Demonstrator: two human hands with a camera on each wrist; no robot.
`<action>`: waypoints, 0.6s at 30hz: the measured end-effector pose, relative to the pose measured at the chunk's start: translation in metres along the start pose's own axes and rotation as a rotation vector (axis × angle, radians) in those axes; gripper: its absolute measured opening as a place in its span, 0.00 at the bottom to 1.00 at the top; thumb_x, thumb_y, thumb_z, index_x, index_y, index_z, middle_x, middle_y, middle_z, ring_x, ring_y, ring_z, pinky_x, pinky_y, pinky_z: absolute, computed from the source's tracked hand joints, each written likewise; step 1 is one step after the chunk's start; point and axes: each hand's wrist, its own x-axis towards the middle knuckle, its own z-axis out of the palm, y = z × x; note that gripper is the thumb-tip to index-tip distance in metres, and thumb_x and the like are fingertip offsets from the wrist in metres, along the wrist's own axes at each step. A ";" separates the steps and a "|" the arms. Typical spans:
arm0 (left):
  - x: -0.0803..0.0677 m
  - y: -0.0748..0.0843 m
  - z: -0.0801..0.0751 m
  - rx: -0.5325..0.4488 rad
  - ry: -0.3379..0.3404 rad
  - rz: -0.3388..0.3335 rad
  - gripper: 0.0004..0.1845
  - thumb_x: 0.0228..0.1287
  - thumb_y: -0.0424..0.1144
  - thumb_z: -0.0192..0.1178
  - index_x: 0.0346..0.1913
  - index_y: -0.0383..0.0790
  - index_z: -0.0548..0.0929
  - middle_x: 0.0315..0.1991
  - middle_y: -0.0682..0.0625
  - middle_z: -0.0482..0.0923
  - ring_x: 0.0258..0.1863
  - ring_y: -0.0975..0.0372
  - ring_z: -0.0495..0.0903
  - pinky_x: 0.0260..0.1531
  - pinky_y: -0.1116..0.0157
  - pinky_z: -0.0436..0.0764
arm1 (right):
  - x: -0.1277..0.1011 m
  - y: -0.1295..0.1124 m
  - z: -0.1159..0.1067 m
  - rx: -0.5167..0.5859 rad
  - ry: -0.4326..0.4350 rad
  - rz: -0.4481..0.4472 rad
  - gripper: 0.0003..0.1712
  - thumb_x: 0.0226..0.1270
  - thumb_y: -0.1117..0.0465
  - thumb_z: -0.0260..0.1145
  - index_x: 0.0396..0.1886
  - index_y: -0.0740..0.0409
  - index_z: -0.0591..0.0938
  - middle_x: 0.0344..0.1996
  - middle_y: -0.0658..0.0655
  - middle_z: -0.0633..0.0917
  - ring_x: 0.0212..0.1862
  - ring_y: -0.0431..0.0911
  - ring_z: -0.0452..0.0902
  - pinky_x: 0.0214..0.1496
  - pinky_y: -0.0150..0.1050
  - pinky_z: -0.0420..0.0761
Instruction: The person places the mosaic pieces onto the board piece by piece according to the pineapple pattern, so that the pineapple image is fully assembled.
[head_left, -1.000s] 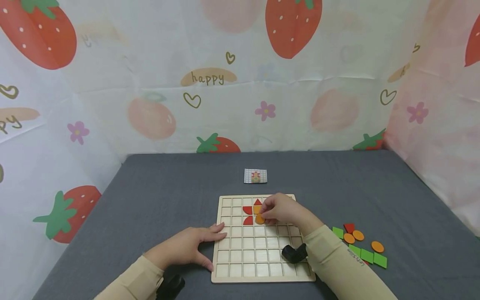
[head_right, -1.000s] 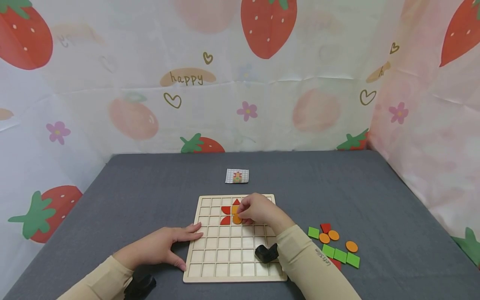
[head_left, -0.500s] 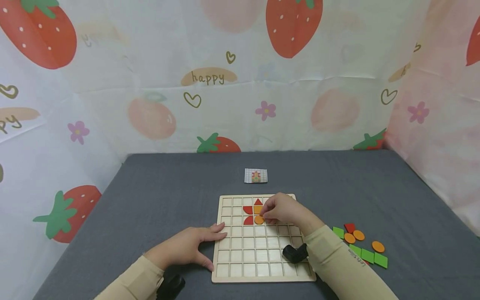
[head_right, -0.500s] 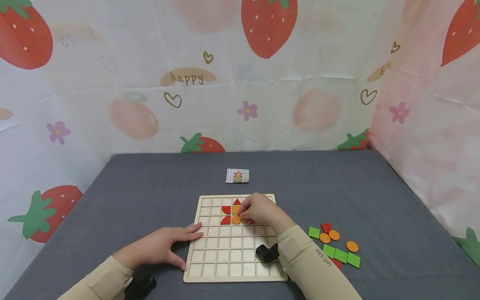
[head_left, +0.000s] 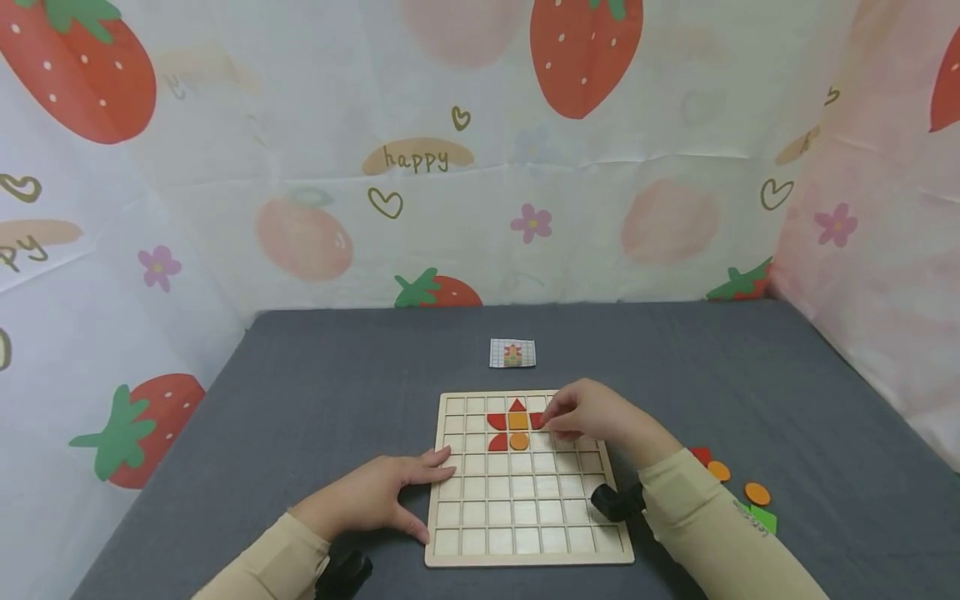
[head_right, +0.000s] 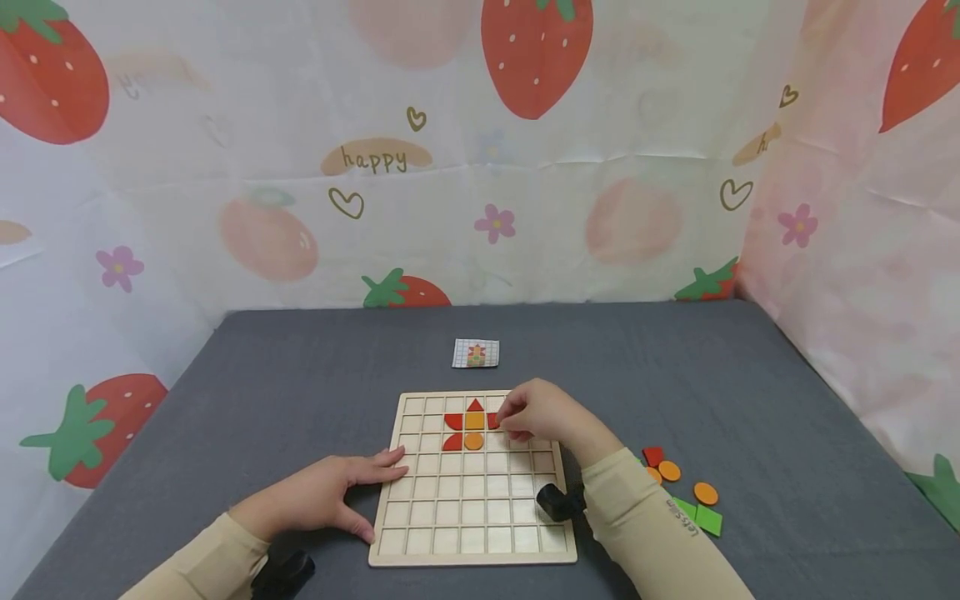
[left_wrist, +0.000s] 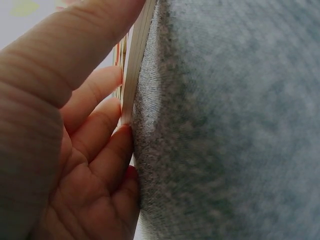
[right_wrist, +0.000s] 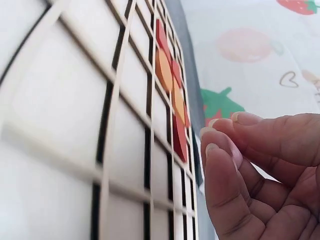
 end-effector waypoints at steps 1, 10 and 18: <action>0.000 0.000 0.000 -0.001 -0.001 0.000 0.45 0.31 0.60 0.64 0.61 0.51 0.65 0.64 0.56 0.55 0.61 0.64 0.56 0.55 0.63 0.61 | -0.002 0.001 -0.003 -0.003 0.004 0.008 0.04 0.55 0.65 0.62 0.29 0.60 0.82 0.25 0.55 0.81 0.27 0.45 0.75 0.32 0.38 0.77; 0.000 -0.001 0.000 0.014 -0.003 -0.003 0.45 0.31 0.61 0.64 0.61 0.52 0.65 0.64 0.56 0.55 0.61 0.64 0.56 0.55 0.62 0.61 | -0.020 0.017 -0.022 -0.062 0.060 0.093 0.04 0.54 0.65 0.63 0.30 0.59 0.82 0.23 0.54 0.80 0.26 0.45 0.74 0.32 0.38 0.76; 0.000 0.001 0.000 0.013 -0.012 -0.016 0.46 0.31 0.61 0.63 0.61 0.53 0.64 0.64 0.57 0.54 0.61 0.65 0.55 0.56 0.62 0.60 | -0.040 0.035 -0.039 -0.108 0.041 0.071 0.06 0.54 0.61 0.64 0.32 0.57 0.82 0.28 0.52 0.80 0.30 0.44 0.75 0.34 0.39 0.75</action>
